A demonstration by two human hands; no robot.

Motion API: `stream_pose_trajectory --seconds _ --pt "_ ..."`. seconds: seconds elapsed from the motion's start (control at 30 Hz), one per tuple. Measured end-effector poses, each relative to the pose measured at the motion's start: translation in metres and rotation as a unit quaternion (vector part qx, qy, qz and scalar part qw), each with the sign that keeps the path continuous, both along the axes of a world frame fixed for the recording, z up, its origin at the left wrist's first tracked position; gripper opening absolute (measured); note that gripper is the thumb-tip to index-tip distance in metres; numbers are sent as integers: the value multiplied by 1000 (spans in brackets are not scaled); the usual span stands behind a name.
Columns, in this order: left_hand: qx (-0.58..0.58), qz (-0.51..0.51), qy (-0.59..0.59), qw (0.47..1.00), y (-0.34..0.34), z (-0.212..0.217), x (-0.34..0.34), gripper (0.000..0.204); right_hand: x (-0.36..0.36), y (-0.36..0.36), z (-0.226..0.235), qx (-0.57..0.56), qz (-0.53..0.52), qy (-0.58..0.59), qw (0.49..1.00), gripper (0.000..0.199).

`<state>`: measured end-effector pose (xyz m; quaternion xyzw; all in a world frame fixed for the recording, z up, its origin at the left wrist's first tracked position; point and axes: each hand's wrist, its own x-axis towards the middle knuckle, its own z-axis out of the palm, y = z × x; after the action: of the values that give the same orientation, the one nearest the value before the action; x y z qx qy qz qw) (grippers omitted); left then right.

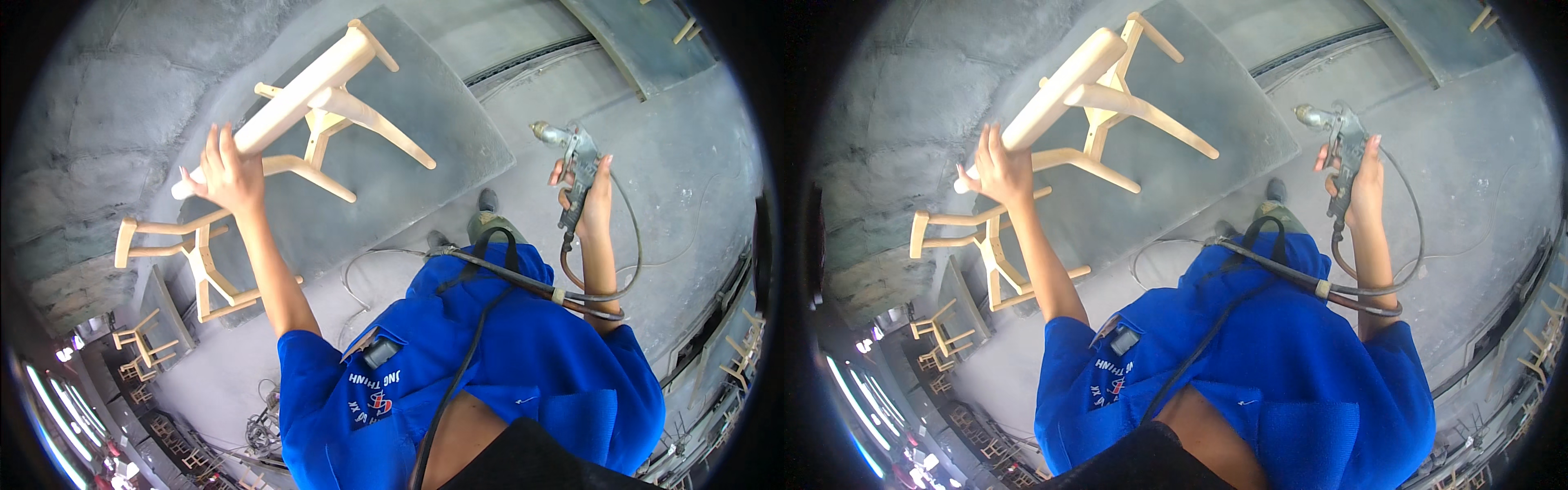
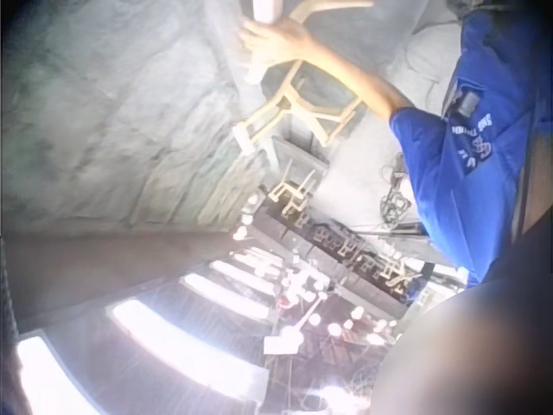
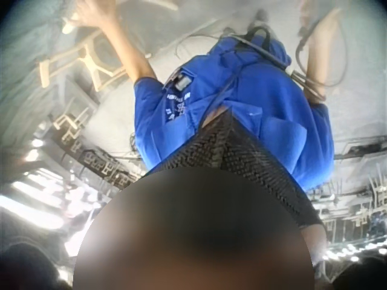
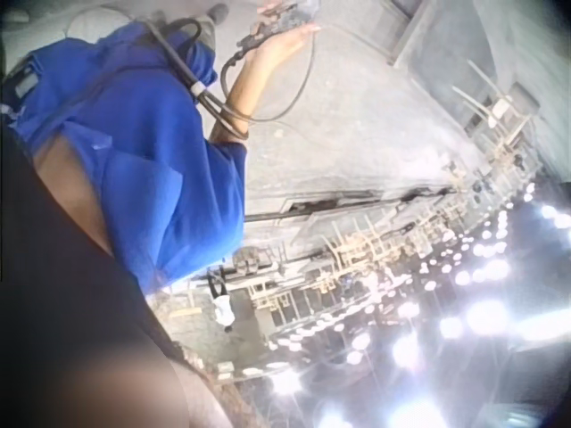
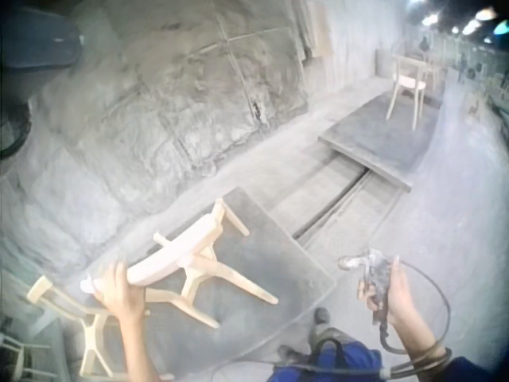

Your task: The person uses a spray gun to apply a clear finish to multiple wooden chairs on a factory floor. They systematically move from one chair to the next, spraying the legs, seat, and backrest, and repositioning each chair to ensure full coverage.

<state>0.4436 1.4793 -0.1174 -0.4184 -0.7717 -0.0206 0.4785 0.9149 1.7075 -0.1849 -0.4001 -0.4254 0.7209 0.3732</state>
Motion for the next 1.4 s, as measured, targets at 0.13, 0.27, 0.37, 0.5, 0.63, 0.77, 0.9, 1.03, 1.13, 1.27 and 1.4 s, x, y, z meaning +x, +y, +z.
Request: stream_pose_trajectory --seconds 0.13,0.27,0.37,0.5,0.63,0.77,0.9,1.03,1.13,1.27,1.4 --pt "-41 -55 -19 997 23 24 53 51 18 31 -22 20 -26 -60 998 66" --pt "-61 26 -65 996 46 82 96 60 4 67 -26 46 -34 -97 994 55" --pt "-70 86 -82 991 84 133 77 69 -41 97 -23 74 3 -64 995 52" --pt "-67 99 -53 991 117 162 28 83 -127 126 -38 21 39 31 999 48" --pt "-44 133 -11 990 110 121 -7 108 -184 158 -90 -38 56 -3 998 46" --pt "-83 158 -48 983 68 37 -11 125 -182 165 -152 -110 26 -95 989 45" --pt "-75 108 -136 982 40 -26 -5 128 -121 152 -205 -120 2 -152 981 43" --pt "18 49 -269 962 30 -95 7 128 -60 121 -250 -116 -17 -204 972 43" --pt "74 13 -457 886 9 -182 76 124 -17 89 -276 -87 12 -272 958 44" --pt "136 52 -547 824 -18 -280 165 114 0 34 -294 -113 83 -326 935 46" --pt "157 57 -574 802 -48 -325 205 100 -45 -15 -282 -165 156 -311 923 46"
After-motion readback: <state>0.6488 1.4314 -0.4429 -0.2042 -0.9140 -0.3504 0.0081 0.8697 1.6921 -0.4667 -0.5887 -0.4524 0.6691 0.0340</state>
